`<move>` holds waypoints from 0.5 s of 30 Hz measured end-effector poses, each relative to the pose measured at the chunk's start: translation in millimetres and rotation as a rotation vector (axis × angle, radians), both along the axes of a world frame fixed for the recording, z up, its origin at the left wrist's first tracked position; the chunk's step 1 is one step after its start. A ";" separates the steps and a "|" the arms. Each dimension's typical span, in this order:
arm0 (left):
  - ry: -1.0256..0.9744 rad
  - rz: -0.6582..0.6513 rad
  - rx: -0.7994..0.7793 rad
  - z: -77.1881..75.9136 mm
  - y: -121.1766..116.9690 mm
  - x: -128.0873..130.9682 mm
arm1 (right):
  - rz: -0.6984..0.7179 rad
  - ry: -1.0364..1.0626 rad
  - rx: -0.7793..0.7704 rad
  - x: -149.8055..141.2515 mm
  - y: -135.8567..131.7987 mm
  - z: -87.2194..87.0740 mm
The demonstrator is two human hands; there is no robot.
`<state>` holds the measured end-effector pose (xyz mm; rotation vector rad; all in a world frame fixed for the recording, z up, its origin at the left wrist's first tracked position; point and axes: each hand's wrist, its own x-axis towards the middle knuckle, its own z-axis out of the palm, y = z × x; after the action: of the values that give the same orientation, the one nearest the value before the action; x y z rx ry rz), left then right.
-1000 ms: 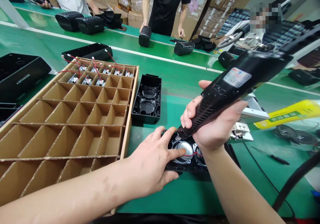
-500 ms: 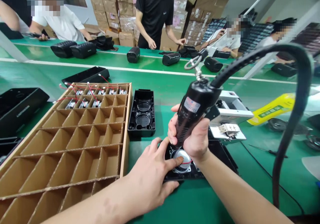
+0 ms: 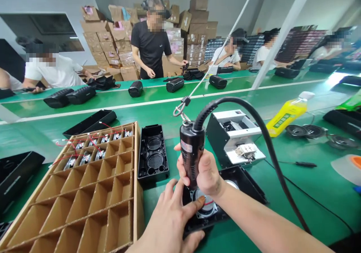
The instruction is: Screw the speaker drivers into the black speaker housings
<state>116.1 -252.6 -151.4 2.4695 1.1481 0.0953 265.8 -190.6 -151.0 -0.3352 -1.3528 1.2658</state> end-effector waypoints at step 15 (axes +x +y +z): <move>0.096 -0.016 -0.016 7.9 4.6 3.1 | 0.037 -0.019 0.035 -3.1 3.5 -3.1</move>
<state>119.2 -248.0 -143.5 2.4926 1.1635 -0.0377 262.7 -187.1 -154.1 -0.2991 -1.4012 1.2704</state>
